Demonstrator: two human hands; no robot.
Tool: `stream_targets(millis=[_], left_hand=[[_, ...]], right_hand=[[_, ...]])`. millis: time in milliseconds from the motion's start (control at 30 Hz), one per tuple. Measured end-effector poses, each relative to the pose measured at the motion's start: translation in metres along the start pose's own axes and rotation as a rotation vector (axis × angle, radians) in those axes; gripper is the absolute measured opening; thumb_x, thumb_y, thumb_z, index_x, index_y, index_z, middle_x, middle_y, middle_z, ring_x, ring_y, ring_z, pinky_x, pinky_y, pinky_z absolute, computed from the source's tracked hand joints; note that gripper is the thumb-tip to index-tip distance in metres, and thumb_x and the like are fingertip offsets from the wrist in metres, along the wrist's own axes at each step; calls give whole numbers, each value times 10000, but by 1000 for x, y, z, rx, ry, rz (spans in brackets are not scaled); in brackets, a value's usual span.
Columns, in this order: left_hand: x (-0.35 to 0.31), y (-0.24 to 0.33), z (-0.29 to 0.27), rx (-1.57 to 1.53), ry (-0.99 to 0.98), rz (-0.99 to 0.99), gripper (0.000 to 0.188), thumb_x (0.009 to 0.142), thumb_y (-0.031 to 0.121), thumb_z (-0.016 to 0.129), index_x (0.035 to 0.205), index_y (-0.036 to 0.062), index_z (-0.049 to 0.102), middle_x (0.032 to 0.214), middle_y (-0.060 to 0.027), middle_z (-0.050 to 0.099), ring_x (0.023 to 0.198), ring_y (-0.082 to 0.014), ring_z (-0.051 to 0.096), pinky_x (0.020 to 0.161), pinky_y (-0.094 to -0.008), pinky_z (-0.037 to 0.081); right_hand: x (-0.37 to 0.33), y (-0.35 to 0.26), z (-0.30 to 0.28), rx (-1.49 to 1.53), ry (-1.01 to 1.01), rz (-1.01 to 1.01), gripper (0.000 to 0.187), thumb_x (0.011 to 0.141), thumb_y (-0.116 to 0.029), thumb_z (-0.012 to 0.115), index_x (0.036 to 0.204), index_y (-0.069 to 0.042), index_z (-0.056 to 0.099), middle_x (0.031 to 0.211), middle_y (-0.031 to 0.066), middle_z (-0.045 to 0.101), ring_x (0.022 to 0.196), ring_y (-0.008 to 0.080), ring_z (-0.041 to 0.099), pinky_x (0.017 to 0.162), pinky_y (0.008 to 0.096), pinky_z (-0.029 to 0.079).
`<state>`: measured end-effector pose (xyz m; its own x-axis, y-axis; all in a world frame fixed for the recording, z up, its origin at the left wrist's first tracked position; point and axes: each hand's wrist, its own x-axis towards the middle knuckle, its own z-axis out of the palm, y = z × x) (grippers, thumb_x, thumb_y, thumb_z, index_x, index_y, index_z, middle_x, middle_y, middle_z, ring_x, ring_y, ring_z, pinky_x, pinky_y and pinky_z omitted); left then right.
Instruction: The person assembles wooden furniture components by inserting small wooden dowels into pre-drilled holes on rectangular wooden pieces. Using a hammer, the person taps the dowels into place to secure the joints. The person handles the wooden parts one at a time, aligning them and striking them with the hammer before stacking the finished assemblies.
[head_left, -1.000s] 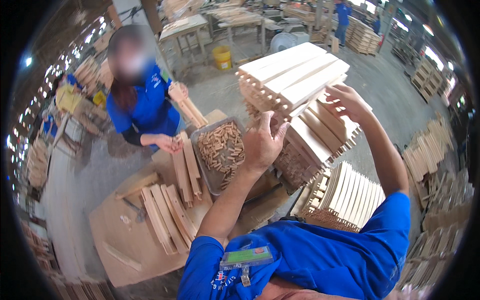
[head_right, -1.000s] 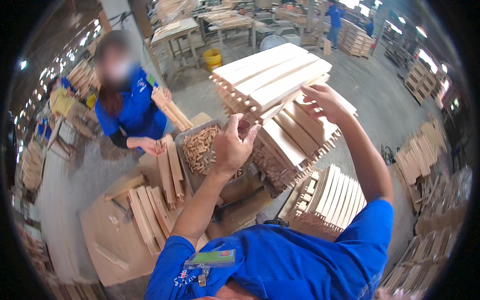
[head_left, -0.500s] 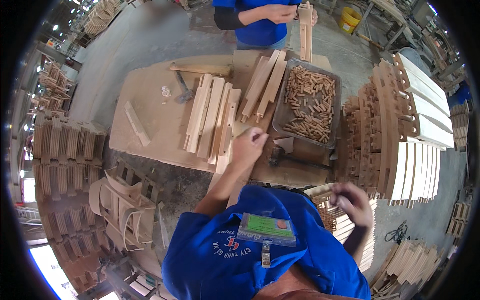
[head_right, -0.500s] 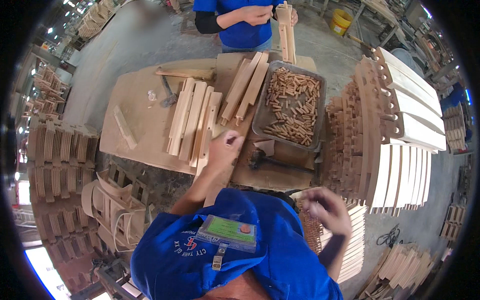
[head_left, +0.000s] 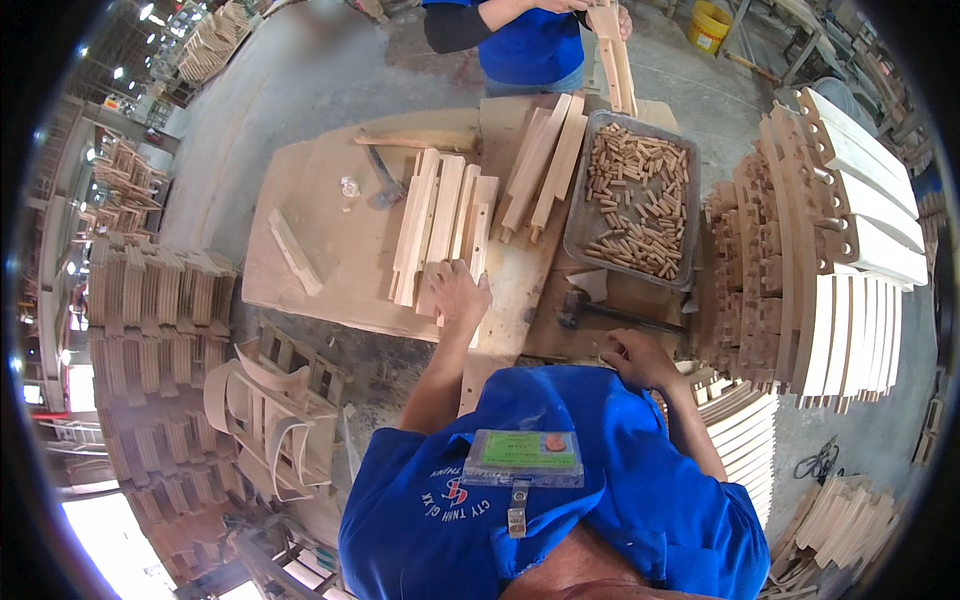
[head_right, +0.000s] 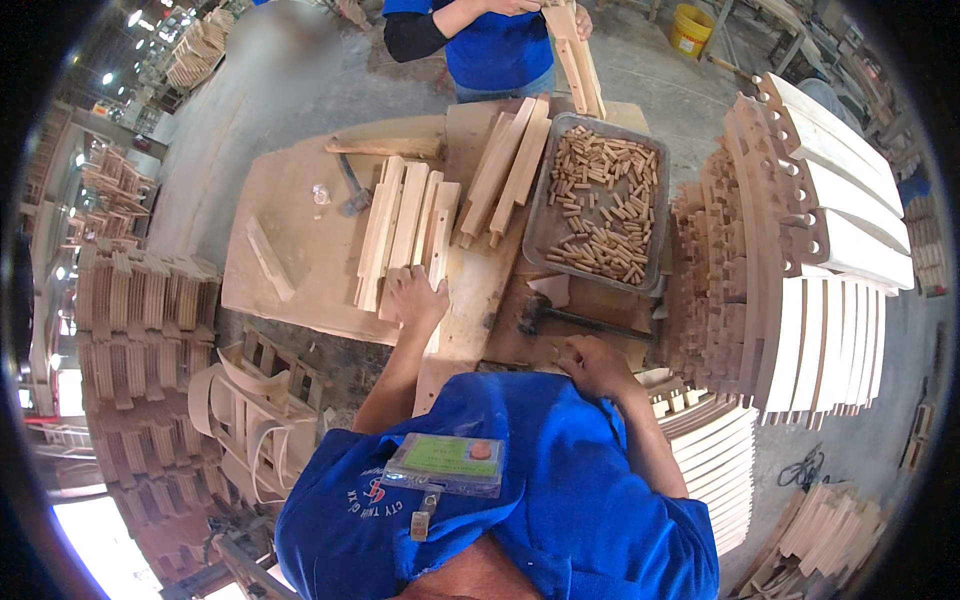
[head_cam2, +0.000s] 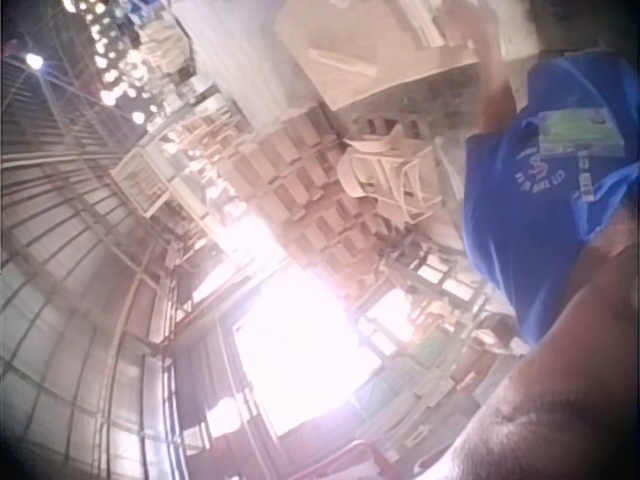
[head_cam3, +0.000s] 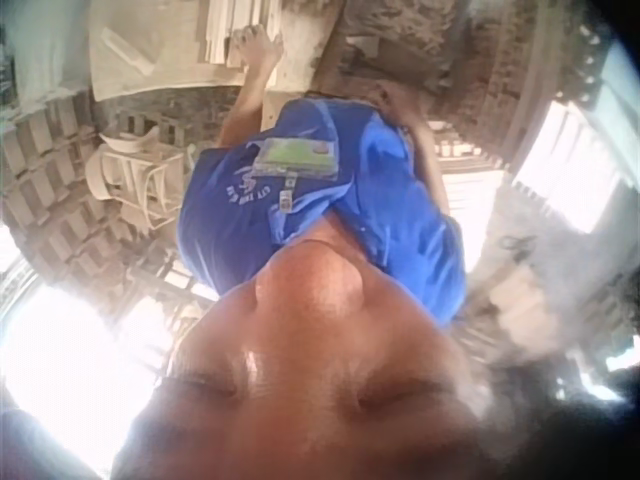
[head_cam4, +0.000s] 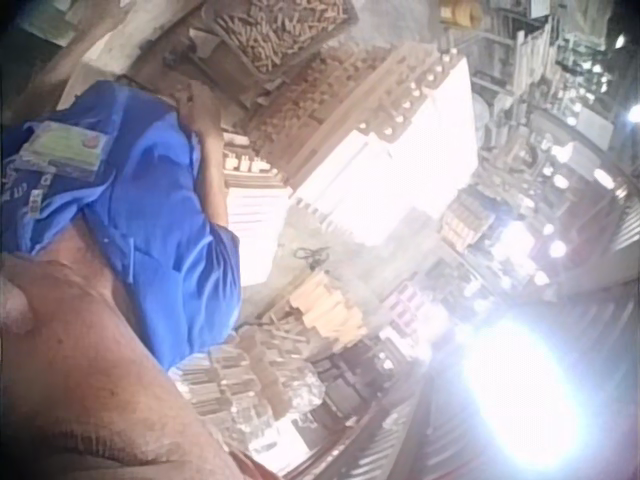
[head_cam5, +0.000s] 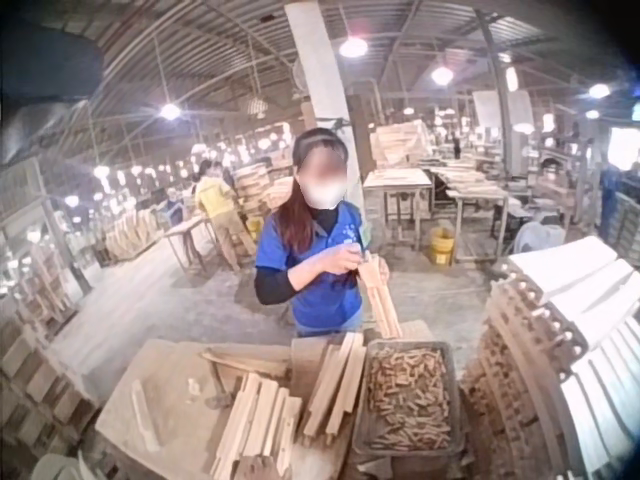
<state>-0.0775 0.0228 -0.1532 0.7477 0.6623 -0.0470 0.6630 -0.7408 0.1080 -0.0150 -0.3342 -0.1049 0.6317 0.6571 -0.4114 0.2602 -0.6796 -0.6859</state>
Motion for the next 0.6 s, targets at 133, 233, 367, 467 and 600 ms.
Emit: stream_targets(millis=[133,233,367,467,600], left_hand=[[1,8,2,-7,16,-48,574,893,363,739,1297,-21,603,1302,-213,542,1214,-442,535,1037,-541,457],[7,9,2,-42,-44,-79,559,894,353,730,1287,-25,607,1331,-230,549,1234,-445,538,1054,-541,448],[14,-6,4,-114,-60,-95,515,895,344,717,1235,-35,638,1352,-263,594,1300,-429,533,1084,-525,438],[17,-20,7,-156,-36,-76,488,895,357,716,1192,-27,669,1309,-275,645,1293,-413,565,1072,-509,461],[18,-10,-18,-194,-118,-104,522,885,387,726,1227,-4,678,1236,-266,681,1175,-431,637,1020,-509,500]], right_hand=[[7,0,-9,57,26,-17,460,946,-305,727,1295,-13,664,1077,207,715,1031,381,686,920,469,530],[13,4,-16,30,46,-43,455,944,-294,730,1291,-6,668,1074,211,717,1012,381,691,913,464,534],[21,9,-21,50,50,-53,448,937,-292,738,1273,-3,677,1052,214,725,990,382,701,896,464,539],[25,10,-20,80,53,-81,445,937,-307,738,1260,-6,683,1020,209,730,981,384,706,889,465,540],[30,16,-13,69,36,-76,461,943,-334,723,1270,-13,678,1045,208,727,1012,387,699,909,472,535]])
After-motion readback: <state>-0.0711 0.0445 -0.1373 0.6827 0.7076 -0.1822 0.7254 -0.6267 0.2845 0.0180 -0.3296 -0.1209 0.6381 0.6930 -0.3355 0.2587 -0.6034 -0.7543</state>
